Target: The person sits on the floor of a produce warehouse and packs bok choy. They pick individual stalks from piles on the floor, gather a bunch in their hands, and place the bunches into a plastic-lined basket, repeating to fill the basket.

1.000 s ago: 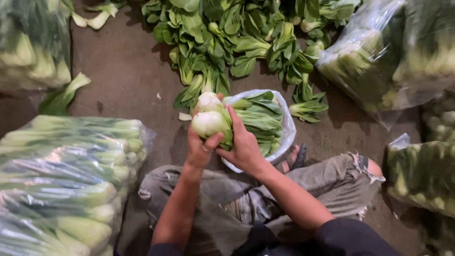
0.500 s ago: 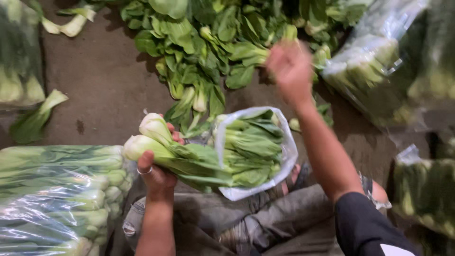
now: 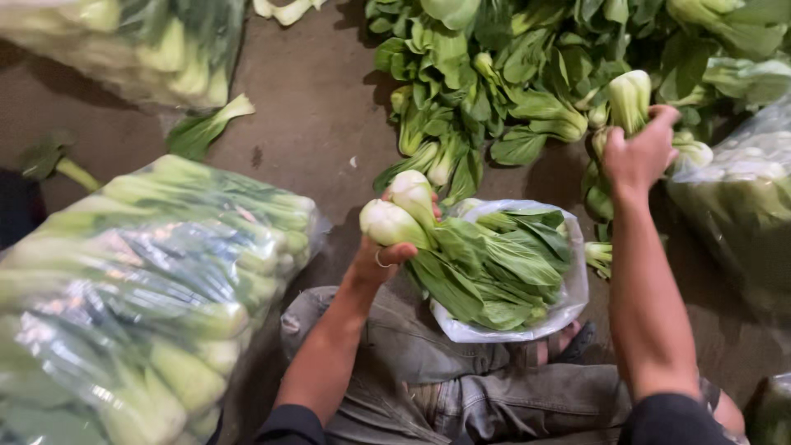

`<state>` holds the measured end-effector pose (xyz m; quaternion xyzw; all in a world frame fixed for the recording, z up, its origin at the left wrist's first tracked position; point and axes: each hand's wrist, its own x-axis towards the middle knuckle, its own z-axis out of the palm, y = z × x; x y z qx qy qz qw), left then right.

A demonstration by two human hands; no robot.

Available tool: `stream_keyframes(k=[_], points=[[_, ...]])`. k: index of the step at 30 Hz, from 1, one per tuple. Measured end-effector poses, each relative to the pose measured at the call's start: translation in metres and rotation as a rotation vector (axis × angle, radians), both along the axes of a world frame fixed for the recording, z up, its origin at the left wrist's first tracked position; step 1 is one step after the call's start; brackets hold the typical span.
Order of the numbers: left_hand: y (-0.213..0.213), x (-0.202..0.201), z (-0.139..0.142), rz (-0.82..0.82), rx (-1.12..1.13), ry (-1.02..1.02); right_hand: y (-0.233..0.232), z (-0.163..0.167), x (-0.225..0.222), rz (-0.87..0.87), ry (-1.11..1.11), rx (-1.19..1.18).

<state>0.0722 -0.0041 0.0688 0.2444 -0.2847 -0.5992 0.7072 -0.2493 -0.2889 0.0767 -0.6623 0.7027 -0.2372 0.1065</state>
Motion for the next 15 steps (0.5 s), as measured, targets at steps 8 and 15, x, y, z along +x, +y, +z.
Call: stream_keyframes(k=[8,15], points=[[0.017,-0.024,0.062,-0.063,-0.204,0.050,0.223,0.096,0.122,0.632,-0.556,-0.104],[0.032,-0.027,0.063,-0.048,-0.153,-0.109,0.241,0.100,0.124,0.608,-0.928,0.215]])
